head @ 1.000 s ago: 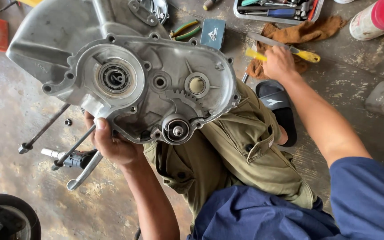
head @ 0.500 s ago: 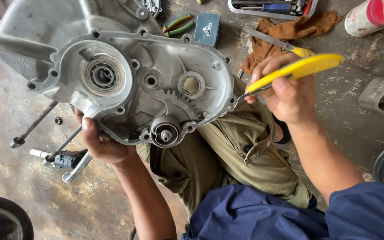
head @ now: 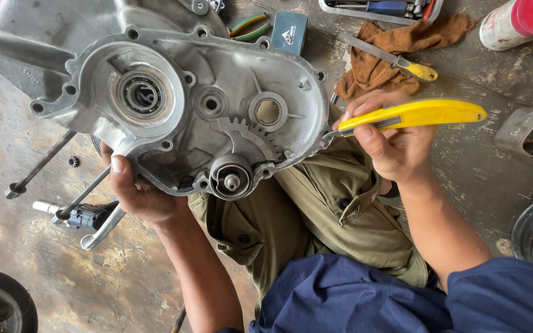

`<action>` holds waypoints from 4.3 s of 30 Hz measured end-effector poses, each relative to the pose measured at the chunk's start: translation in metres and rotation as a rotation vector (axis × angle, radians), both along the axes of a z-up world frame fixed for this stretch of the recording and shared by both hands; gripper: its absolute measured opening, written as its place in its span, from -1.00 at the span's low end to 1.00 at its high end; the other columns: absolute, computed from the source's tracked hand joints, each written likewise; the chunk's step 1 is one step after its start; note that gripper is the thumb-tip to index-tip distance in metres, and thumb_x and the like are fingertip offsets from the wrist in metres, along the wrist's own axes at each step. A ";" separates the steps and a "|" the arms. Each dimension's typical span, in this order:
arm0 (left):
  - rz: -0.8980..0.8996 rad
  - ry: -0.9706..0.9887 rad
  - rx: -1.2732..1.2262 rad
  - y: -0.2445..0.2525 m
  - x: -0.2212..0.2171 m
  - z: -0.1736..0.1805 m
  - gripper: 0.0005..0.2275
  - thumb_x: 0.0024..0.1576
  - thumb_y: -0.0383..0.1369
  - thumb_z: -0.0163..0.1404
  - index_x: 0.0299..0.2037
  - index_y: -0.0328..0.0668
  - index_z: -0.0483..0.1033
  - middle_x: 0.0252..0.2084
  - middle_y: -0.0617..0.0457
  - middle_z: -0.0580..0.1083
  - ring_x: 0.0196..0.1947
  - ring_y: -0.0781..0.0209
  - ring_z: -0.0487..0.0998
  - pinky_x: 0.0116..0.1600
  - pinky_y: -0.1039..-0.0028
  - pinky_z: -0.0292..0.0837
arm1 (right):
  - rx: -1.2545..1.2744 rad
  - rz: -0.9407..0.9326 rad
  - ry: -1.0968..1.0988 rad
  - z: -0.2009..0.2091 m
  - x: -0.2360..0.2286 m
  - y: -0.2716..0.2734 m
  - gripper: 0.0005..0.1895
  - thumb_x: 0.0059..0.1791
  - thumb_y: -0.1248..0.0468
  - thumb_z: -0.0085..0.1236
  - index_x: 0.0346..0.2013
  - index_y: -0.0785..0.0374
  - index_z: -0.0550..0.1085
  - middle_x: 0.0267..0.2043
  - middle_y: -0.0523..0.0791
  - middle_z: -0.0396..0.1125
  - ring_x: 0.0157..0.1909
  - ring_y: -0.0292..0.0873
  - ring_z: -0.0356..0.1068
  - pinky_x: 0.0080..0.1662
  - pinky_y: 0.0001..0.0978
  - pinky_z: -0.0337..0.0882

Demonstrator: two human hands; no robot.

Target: The person scrapes the inside of a metal engine casing with a utility knife to remove residue. They then wipe the interior surfaces with a brown cloth to clean the area.

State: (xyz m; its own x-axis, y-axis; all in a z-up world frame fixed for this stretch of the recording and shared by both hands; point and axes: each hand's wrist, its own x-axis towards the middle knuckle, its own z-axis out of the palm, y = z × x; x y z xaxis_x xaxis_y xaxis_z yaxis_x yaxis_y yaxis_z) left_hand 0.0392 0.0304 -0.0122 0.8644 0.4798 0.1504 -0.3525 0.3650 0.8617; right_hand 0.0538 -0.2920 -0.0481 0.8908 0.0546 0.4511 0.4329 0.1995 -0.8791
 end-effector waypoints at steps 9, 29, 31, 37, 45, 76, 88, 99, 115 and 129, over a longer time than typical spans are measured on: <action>0.001 -0.001 0.015 -0.004 0.001 0.005 -0.61 0.27 -0.17 -0.13 0.27 -0.04 0.25 0.15 -0.28 0.42 0.12 -0.07 0.50 0.37 -0.09 0.45 | 0.087 -0.026 -0.174 -0.019 0.001 0.001 -0.83 0.08 0.36 0.09 -0.11 0.42 0.35 -0.24 0.17 0.38 -0.13 0.16 0.52 -0.07 -0.07 0.61; 0.029 -0.024 -0.070 -0.011 0.003 0.014 -0.65 0.25 -0.25 -0.07 0.23 -0.06 0.28 0.00 -0.20 0.49 -0.05 0.14 0.52 0.26 0.12 0.55 | -0.301 -0.307 -0.483 0.014 -0.029 0.023 -0.74 -0.09 0.46 0.35 -0.44 0.60 0.41 -0.45 0.20 0.33 -0.26 0.44 0.53 -0.21 0.14 0.64; 0.028 -0.024 -0.043 -0.014 0.004 0.018 -0.66 0.25 -0.24 -0.07 0.22 -0.05 0.29 0.00 -0.21 0.50 -0.05 0.15 0.52 0.25 0.14 0.55 | -0.321 -0.326 -0.496 0.017 -0.028 0.026 -0.74 -0.08 0.46 0.34 -0.44 0.60 0.41 -0.46 0.19 0.32 -0.27 0.44 0.53 -0.22 0.14 0.65; 0.026 -0.050 -0.019 -0.017 0.003 0.025 -0.67 0.25 -0.29 -0.05 0.20 -0.12 0.31 -0.09 -0.20 0.53 -0.16 0.20 0.55 0.15 0.21 0.61 | -0.357 -0.372 -0.601 0.015 -0.027 0.031 -0.74 -0.03 0.45 0.29 -0.45 0.60 0.39 -0.48 0.16 0.31 -0.28 0.41 0.53 -0.23 0.04 0.64; 0.073 -0.062 0.037 -0.017 0.006 0.022 -0.62 0.20 -0.25 -0.03 0.18 -0.24 0.33 -0.10 -0.22 0.53 -0.16 0.16 0.56 0.12 0.18 0.60 | -0.354 -0.398 -0.537 0.021 -0.028 0.035 -0.73 0.00 0.45 0.27 -0.45 0.58 0.38 -0.50 0.14 0.31 -0.27 0.40 0.54 -0.23 0.04 0.63; 0.051 -0.076 0.077 -0.012 0.001 0.015 -0.56 0.21 -0.27 -0.06 0.26 -0.29 0.27 0.00 -0.29 0.50 -0.05 0.09 0.55 0.22 0.12 0.58 | -0.446 -0.492 -0.600 0.018 -0.030 0.044 -0.77 0.02 0.47 0.18 -0.45 0.51 0.33 -0.49 0.08 0.29 -0.25 0.36 0.54 -0.20 0.00 0.63; 0.026 -0.080 0.189 -0.013 -0.002 0.015 -0.58 0.25 -0.23 -0.11 0.27 -0.25 0.26 0.07 -0.26 0.45 0.01 0.10 0.49 0.27 0.09 0.52 | -0.466 -0.516 -0.637 0.013 -0.030 0.044 -0.75 0.00 0.48 0.20 -0.49 0.47 0.31 -0.50 0.06 0.29 -0.26 0.35 0.55 -0.19 -0.02 0.62; 0.081 -0.092 0.230 -0.018 -0.001 0.017 -0.56 0.21 -0.23 -0.10 0.25 -0.28 0.27 0.03 -0.24 0.46 -0.01 0.11 0.50 0.23 0.15 0.51 | -0.462 -0.515 -0.631 0.012 -0.030 0.044 -0.74 0.01 0.48 0.17 -0.50 0.46 0.29 -0.52 0.02 0.27 -0.28 0.33 0.56 -0.22 -0.04 0.60; 0.091 -0.074 0.169 -0.017 -0.006 0.015 -0.64 0.22 -0.20 -0.11 0.17 -0.16 0.32 -0.02 -0.18 0.49 -0.05 0.16 0.51 0.24 0.18 0.48 | -0.074 -0.458 -0.249 0.009 -0.048 0.043 -0.64 0.17 0.13 -0.08 -0.35 0.33 0.18 -0.51 -0.09 0.17 -0.21 0.25 0.58 -0.18 -0.11 0.63; 0.139 0.009 0.024 -0.032 0.002 0.034 -0.57 0.14 -0.19 -0.09 0.17 -0.24 0.34 -0.12 -0.25 0.50 -0.15 0.07 0.58 0.18 0.16 0.54 | 0.208 -0.105 0.107 -0.003 -0.038 0.009 -0.63 -0.02 0.32 0.23 -0.10 0.27 0.20 -0.12 0.01 0.23 0.08 0.13 0.51 0.08 -0.07 0.61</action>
